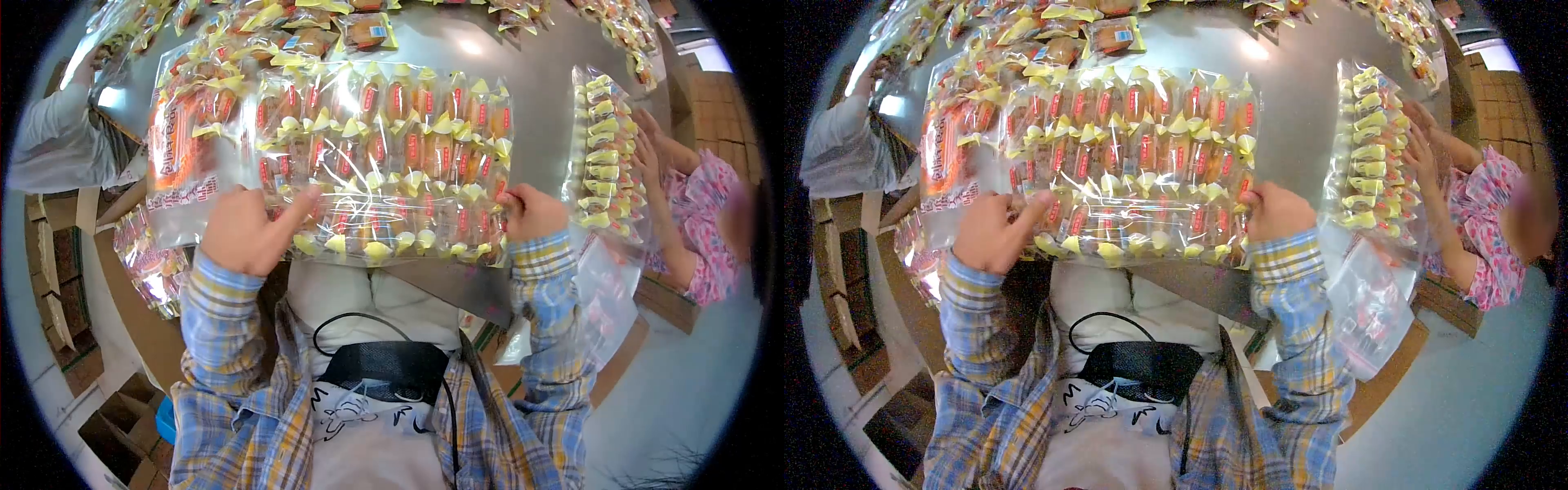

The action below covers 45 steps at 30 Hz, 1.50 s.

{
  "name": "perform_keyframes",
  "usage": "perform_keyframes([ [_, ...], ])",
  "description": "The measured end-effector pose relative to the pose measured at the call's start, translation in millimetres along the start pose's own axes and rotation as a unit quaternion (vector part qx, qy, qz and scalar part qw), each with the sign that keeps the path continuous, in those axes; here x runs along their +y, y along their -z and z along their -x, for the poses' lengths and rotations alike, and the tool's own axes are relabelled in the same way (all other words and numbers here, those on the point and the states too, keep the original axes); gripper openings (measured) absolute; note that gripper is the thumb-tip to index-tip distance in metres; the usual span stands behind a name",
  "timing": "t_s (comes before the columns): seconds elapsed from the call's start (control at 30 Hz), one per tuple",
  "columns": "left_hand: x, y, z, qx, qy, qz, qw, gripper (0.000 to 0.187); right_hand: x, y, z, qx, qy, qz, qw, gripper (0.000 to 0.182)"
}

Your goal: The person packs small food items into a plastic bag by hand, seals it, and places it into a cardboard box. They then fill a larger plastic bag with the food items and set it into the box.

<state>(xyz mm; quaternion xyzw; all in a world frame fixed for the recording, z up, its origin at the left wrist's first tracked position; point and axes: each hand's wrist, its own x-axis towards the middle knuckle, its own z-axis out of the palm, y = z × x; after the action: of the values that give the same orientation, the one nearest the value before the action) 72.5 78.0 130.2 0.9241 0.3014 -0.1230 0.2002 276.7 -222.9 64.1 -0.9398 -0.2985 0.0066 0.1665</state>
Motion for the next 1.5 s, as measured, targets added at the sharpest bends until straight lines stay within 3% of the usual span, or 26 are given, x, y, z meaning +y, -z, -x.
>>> perform_keyframes([
  [0.07,15.9,-1.2,1.4,0.013,0.038,0.000,0.999,0.085,-1.0,-11.2,6.8,0.014,0.005,0.028,0.999,0.017],
  [0.13,18.3,-10.7,4.3,0.092,-0.013,-0.003,0.996,0.091,-10.1,-12.8,9.7,0.011,-0.030,0.045,0.998,0.013],
  [0.2,28.8,-15.6,6.1,0.086,0.067,-0.011,0.994,0.091,-12.7,-21.4,11.8,0.030,-0.064,0.076,0.995,0.015],
  [0.37,18.2,-40.7,6.3,0.186,0.046,-0.013,0.981,0.086,-35.9,-16.5,16.9,0.007,-0.149,0.057,0.987,0.027],
  [0.43,16.2,-43.0,5.3,0.195,0.055,0.014,0.979,0.086,-44.8,-14.9,17.0,-0.036,-0.174,0.032,0.984,0.040],
  [0.53,17.0,-44.2,7.3,0.158,0.082,0.061,0.982,0.084,-74.3,-23.1,23.7,0.024,-0.168,0.026,0.985,0.068],
  [0.57,18.1,-44.5,7.4,0.144,0.098,0.068,0.982,0.086,-75.7,-19.6,22.7,-0.038,-0.191,-0.008,0.981,0.108],
  [0.6,18.9,-45.3,7.0,0.131,0.113,0.076,0.982,0.088,-77.8,-17.4,21.6,-0.053,-0.195,-0.004,0.979,0.115],
  [0.7,15.5,-64.3,3.0,0.242,0.051,0.107,0.963,0.117,-87.0,-13.1,19.7,-0.101,-0.217,0.023,0.971,0.138],
  [0.77,16.2,-69.0,1.0,0.213,0.084,0.036,0.973,0.126,-99.4,-13.3,13.7,-0.131,-0.250,0.062,0.957,0.154],
  [0.87,24.8,-65.8,1.4,0.201,0.107,0.023,0.974,0.133,-108.0,-11.2,7.3,-0.155,-0.271,0.088,0.946,0.160],
  [1.13,32.2,-79.6,1.3,0.269,0.075,0.014,0.960,0.137,-91.2,-15.5,14.5,-0.069,-0.242,-0.032,0.967,0.157],
  [1.17,30.5,-77.5,1.4,0.248,0.082,0.010,0.965,0.130,-84.6,-17.8,14.0,-0.058,-0.232,-0.072,0.968,0.157],
  [1.23,19.4,-83.6,-2.5,0.294,0.051,0.078,0.951,0.121,-64.2,-26.8,14.3,-0.019,-0.195,-0.117,0.974,0.153],
  [1.3,6.6,-81.2,-8.0,0.366,-0.002,0.158,0.917,0.108,-50.7,-27.5,14.4,-0.047,-0.199,-0.154,0.967,0.150],
  [1.33,6.5,-76.4,-9.3,0.333,0.013,0.182,0.925,0.107,-46.6,-27.8,12.8,-0.059,-0.200,-0.173,0.963,0.149],
  [1.4,3.6,-66.3,-1.2,0.251,0.049,0.223,0.941,0.104,-33.3,-39.5,19.6,-0.023,-0.198,-0.274,0.941,0.129],
  [1.47,-4.0,-69.7,0.1,0.244,0.042,0.252,0.936,0.098,-14.5,-52.0,19.3,0.000,-0.186,-0.371,0.910,0.111],
  [1.5,-9.6,-75.4,-3.2,0.252,0.027,0.268,0.930,0.097,-26.2,-27.3,18.6,-0.047,-0.270,-0.477,0.835,0.081],
])
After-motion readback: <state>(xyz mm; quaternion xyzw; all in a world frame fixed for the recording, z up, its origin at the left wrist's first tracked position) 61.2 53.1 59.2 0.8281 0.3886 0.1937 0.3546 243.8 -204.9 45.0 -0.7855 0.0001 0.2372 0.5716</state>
